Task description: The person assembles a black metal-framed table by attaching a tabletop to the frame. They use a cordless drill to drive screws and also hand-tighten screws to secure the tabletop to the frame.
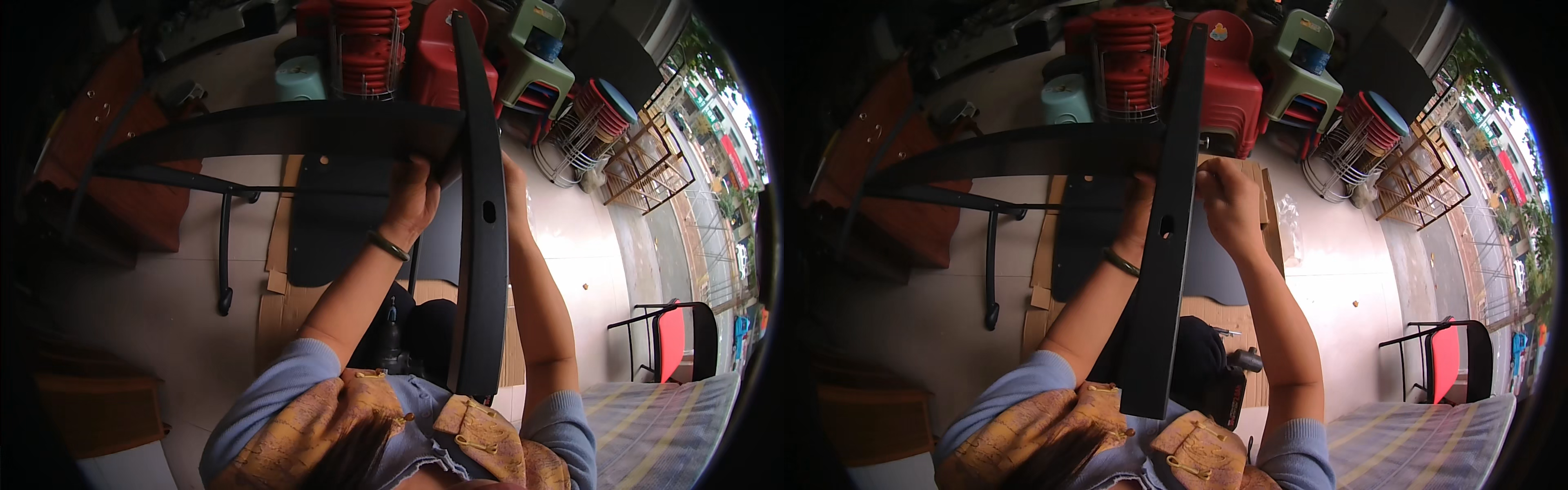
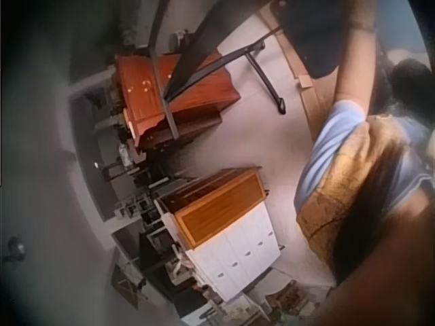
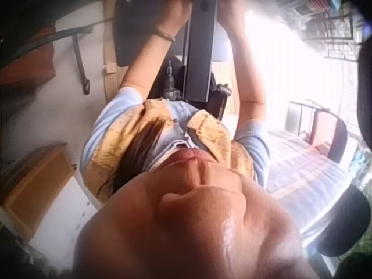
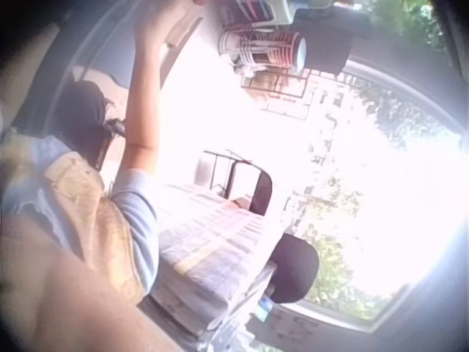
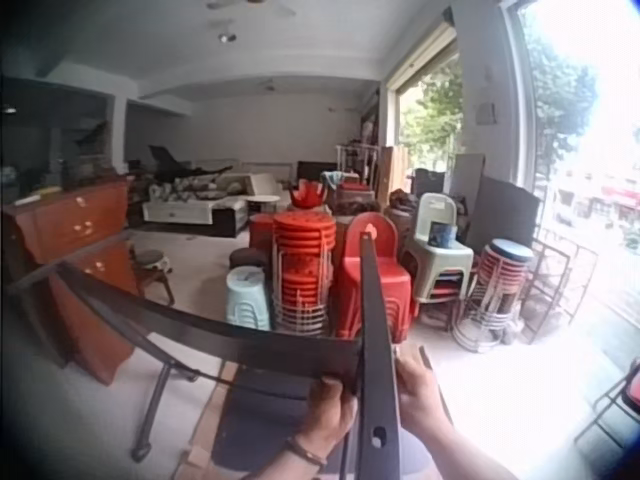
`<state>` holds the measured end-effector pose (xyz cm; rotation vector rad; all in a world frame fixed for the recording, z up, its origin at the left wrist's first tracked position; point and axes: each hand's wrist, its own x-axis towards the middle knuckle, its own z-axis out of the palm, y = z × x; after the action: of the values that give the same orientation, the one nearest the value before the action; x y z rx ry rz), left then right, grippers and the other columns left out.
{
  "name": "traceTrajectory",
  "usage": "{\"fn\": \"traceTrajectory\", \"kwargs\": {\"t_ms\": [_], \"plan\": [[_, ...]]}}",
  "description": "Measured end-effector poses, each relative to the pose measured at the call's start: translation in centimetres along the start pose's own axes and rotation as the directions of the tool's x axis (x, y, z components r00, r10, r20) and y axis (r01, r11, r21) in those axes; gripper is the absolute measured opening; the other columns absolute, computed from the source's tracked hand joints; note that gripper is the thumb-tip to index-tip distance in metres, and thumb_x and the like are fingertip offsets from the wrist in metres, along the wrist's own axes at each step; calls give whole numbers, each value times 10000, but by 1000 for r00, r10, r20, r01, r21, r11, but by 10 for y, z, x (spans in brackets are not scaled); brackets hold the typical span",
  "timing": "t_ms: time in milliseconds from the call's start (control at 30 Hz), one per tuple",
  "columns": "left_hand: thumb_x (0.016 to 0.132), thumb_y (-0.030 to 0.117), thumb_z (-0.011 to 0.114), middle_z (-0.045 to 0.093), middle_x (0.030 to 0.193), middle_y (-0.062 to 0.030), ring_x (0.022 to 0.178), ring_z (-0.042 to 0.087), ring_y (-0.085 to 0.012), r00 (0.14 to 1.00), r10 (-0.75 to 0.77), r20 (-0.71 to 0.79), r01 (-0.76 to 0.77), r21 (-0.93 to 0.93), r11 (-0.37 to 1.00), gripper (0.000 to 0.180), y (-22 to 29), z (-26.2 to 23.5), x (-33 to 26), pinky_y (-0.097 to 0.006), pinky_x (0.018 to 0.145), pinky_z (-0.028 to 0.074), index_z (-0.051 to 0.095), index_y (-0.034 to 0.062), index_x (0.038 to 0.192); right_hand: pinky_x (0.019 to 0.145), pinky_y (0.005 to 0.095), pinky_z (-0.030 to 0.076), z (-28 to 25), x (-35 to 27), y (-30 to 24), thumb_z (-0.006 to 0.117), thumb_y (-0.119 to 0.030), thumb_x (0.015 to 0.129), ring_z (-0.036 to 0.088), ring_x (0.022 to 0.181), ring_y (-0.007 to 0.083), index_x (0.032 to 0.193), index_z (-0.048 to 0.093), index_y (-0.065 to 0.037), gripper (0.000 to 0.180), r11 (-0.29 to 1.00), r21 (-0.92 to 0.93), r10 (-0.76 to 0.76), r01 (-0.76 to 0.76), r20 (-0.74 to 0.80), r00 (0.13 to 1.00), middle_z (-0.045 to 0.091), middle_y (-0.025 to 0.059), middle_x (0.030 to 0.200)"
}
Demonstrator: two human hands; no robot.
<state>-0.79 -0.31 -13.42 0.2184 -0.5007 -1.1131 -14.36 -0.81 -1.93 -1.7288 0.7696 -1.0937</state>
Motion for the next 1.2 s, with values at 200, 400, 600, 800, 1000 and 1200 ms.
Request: {"fn": "traceTrajectory", "kwargs": {"t_ms": [200,400,600,800,1000,1200], "plan": [[749,273,791,502,1059,113,912,474,13,1000,-9,-13,8,-23,1000,477,-2,-1,1,-117,655,424,529,180,1136,540,273,421,2,1,-1,550,-54,873,513,569,113,894,581,-3,64,988,-148,-54,51,-13,998,550,73,649],[717,333,811,442,1031,116,872,413,10,999,43,-14,-44,-21,999,592,-4,18,-4,-115,688,372,489,170,1185,567,293,434,-12,7,0,563,6,778,534,604,148,902,574,12,125,890,-351,-285,290,68,956,527,122,645],[779,274,754,496,1035,109,817,501,-18,987,157,-25,-157,-7,988,518,20,27,-13,-180,750,441,478,185,1208,591,255,449,-24,35,95,564,-80,839,560,653,117,919,592,38,145,819,-462,-350,340,67,934,596,75,676],[804,159,737,482,1005,99,831,473,-29,980,90,175,-101,53,993,459,10,15,-6,-204,812,413,484,163,1187,600,263,449,-26,13,55,547,-90,869,556,661,128,935,579,33,143,874,-436,-235,215,8,972,587,74,690],[822,156,713,512,1138,-3,1082,466,-108,973,137,186,-175,204,963,556,6,8,3,-292,967,373,419,88,1289,609,271,449,-23,11,48,530,-100,900,551,669,138,951,566,29,144,975,-221,-42,34,-33,999,579,74,704],[818,123,710,506,1102,10,1048,466,-94,975,165,149,-189,167,968,504,5,15,0,-274,947,380,451,78,1249,618,279,449,-16,4,38,513,-111,931,546,677,149,967,553,24,145,990,-116,69,-80,-97,993,571,73,718]]}}
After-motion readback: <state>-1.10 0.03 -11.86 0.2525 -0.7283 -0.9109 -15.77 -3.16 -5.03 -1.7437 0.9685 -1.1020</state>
